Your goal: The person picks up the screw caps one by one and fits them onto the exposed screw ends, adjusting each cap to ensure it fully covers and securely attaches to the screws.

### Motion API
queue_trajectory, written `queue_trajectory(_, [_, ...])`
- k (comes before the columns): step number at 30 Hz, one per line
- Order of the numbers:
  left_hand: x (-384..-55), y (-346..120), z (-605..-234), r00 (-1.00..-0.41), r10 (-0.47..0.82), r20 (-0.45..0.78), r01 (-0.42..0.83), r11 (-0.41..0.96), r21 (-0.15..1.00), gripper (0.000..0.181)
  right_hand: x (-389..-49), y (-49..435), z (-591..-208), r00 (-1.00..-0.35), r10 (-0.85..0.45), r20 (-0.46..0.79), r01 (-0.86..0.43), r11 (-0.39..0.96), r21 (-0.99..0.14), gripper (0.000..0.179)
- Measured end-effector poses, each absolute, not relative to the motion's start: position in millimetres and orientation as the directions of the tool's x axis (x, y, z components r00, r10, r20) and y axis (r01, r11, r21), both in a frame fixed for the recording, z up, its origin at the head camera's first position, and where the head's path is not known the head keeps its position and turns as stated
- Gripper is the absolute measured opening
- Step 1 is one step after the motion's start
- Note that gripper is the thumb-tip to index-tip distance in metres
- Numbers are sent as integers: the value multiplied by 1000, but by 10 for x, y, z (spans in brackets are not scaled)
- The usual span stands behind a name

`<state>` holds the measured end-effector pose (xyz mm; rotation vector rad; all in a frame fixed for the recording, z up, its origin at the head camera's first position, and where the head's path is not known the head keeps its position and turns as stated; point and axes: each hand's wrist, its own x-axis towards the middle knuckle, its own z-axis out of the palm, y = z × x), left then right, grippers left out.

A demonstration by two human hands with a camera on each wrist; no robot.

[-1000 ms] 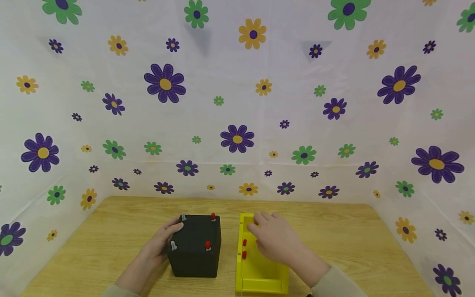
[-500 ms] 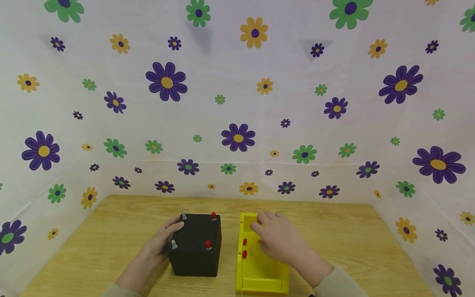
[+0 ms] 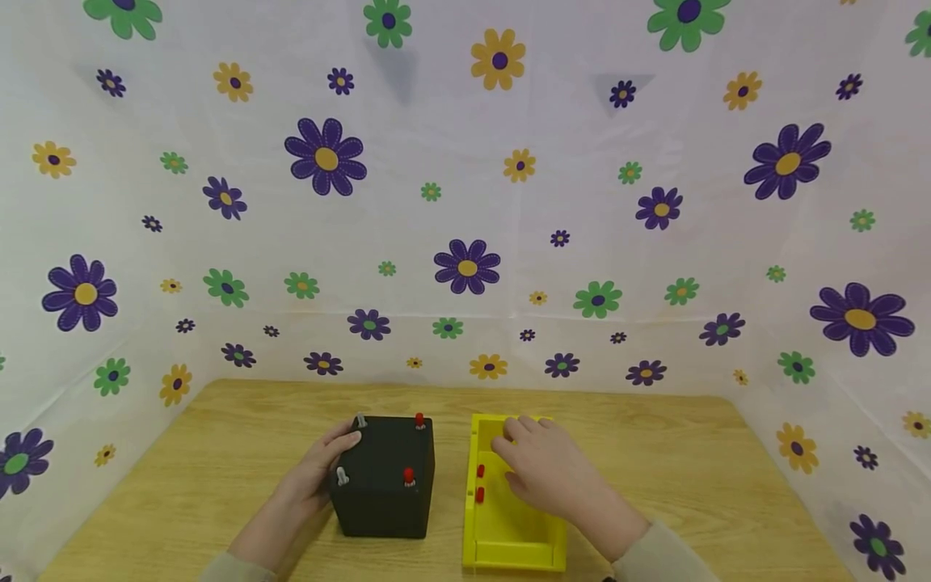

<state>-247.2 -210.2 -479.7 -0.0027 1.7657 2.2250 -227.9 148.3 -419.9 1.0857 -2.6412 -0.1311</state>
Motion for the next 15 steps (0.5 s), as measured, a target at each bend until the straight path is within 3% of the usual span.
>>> queue_trajectory(7, [-2471,-2099,-4799,-957,226,-184,-233,-211,949,35,-2311,1441,-4263,-666,-709,233,-680,705,202,34])
queue_trajectory(15, [-2472,-2087,-4798,-956,217,-197,-242,-202,949,47,-2322,1385,-4275,-675,-703,223,-675,711,197,33])
